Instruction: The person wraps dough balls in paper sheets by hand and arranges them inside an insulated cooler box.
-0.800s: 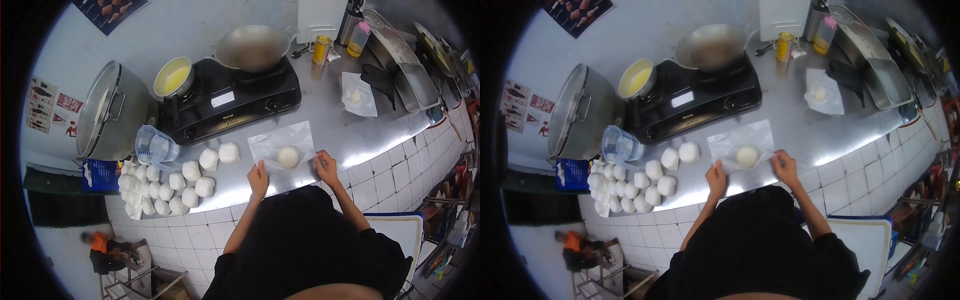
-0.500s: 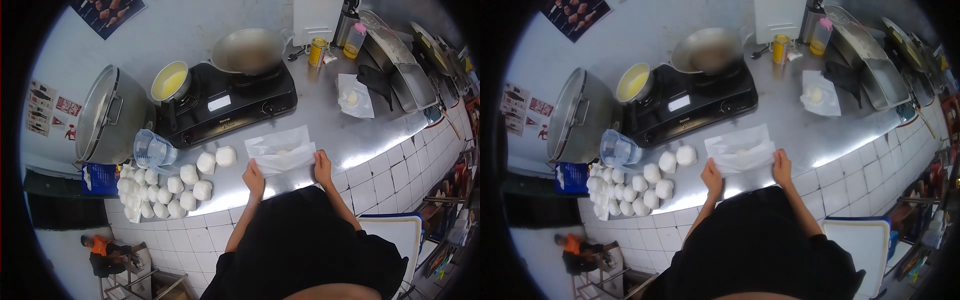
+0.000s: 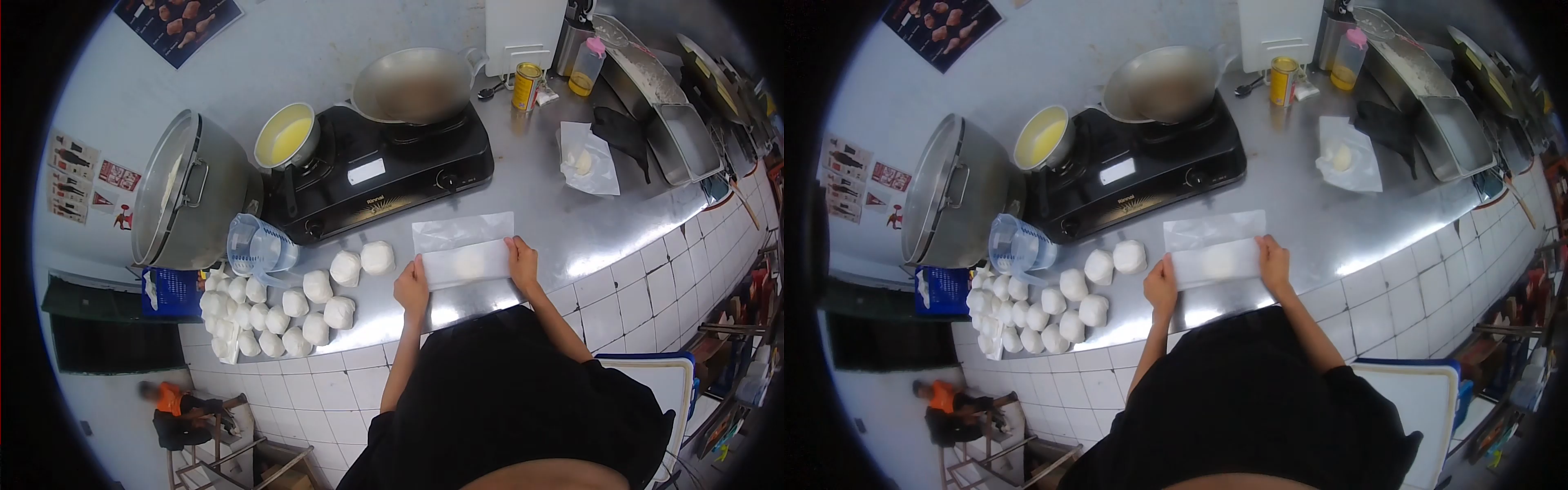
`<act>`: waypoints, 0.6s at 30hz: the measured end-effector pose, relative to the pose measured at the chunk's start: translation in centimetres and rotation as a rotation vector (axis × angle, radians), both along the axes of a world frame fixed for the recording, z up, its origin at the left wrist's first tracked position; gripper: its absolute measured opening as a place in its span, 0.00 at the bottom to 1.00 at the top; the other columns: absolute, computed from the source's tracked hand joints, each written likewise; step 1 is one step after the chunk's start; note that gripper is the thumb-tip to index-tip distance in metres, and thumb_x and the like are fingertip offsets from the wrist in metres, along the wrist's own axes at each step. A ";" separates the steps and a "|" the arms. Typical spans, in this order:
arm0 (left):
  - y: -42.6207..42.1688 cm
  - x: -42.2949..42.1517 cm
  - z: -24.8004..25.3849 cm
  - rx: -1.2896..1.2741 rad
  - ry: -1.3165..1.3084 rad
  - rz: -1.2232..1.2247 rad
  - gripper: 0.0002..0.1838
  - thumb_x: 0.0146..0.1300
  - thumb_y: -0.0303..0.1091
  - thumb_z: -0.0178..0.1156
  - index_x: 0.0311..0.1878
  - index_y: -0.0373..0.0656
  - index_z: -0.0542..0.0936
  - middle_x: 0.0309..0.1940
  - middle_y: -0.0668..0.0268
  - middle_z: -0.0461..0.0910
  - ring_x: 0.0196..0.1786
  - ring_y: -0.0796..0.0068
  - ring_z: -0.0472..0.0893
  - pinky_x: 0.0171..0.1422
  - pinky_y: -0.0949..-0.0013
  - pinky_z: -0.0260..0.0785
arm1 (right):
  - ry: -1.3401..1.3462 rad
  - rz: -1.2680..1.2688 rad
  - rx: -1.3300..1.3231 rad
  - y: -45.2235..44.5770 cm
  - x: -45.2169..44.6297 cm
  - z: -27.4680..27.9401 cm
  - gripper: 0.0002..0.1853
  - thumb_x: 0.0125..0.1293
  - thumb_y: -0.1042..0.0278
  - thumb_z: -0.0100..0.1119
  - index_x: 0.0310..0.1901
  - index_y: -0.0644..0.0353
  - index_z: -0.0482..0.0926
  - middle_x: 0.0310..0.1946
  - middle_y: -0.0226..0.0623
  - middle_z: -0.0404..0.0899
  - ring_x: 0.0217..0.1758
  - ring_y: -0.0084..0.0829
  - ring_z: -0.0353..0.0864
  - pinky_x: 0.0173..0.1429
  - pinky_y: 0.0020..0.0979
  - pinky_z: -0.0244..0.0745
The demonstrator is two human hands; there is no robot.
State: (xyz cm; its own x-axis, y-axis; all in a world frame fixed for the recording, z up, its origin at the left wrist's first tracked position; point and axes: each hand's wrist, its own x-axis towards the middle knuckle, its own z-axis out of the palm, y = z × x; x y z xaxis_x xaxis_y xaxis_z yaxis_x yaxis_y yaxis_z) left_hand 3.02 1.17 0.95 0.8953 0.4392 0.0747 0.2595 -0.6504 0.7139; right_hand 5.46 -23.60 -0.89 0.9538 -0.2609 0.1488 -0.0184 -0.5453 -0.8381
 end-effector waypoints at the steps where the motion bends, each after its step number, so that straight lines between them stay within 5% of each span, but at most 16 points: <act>1: 0.3 0.3 0.2 -0.001 0.050 -0.009 0.24 0.71 0.51 0.54 0.28 0.40 0.81 0.19 0.54 0.77 0.25 0.50 0.78 0.31 0.55 0.67 | -0.008 0.017 0.005 -0.2 0.0 -0.1 0.15 0.71 0.64 0.56 0.30 0.66 0.74 0.17 0.51 0.68 0.17 0.36 0.66 0.25 0.37 0.65; 5: 1.4 1.1 -0.7 0.008 0.131 0.015 0.15 0.66 0.47 0.60 0.32 0.44 0.82 0.26 0.61 0.83 0.31 0.55 0.82 0.35 0.56 0.69 | 0.105 0.093 0.104 -1.9 0.2 -0.7 0.16 0.68 0.62 0.62 0.26 0.64 0.75 0.15 0.43 0.72 0.18 0.28 0.67 0.25 0.35 0.65; 8: 0.7 1.3 -0.3 0.003 -0.193 0.116 0.09 0.61 0.38 0.62 0.43 0.48 0.82 0.40 0.64 0.84 0.44 0.61 0.82 0.47 0.57 0.70 | 0.246 0.111 0.298 -2.7 0.5 -0.8 0.16 0.64 0.61 0.66 0.25 0.63 0.75 0.15 0.34 0.76 0.20 0.20 0.67 0.26 0.32 0.66; 11: -2.1 -0.5 1.7 0.210 -0.312 -0.103 0.19 0.59 0.30 0.60 0.56 0.47 0.78 0.56 0.63 0.80 0.61 0.64 0.76 0.64 0.55 0.62 | 0.213 0.130 0.291 -2.7 0.9 -1.5 0.17 0.64 0.60 0.67 0.24 0.62 0.75 0.16 0.30 0.77 0.23 0.15 0.67 0.26 0.28 0.66; 14: -3.6 -1.8 1.6 0.429 -0.340 -0.792 0.25 0.61 0.31 0.58 0.64 0.45 0.75 0.65 0.62 0.74 0.71 0.65 0.69 0.75 0.53 0.52 | 0.118 0.116 0.310 -2.4 1.3 -2.7 0.17 0.63 0.64 0.67 0.21 0.61 0.73 0.14 0.23 0.73 0.18 0.16 0.64 0.24 0.25 0.60; 18: -4.3 -1.7 1.8 0.348 -0.209 -0.809 0.30 0.62 0.34 0.59 0.69 0.45 0.70 0.70 0.62 0.70 0.73 0.69 0.67 0.77 0.54 0.49 | 0.145 0.151 -0.275 -2.4 2.7 -0.1 0.12 0.55 0.66 0.71 0.29 0.62 0.76 0.25 0.35 0.78 0.29 0.32 0.78 0.35 0.31 0.72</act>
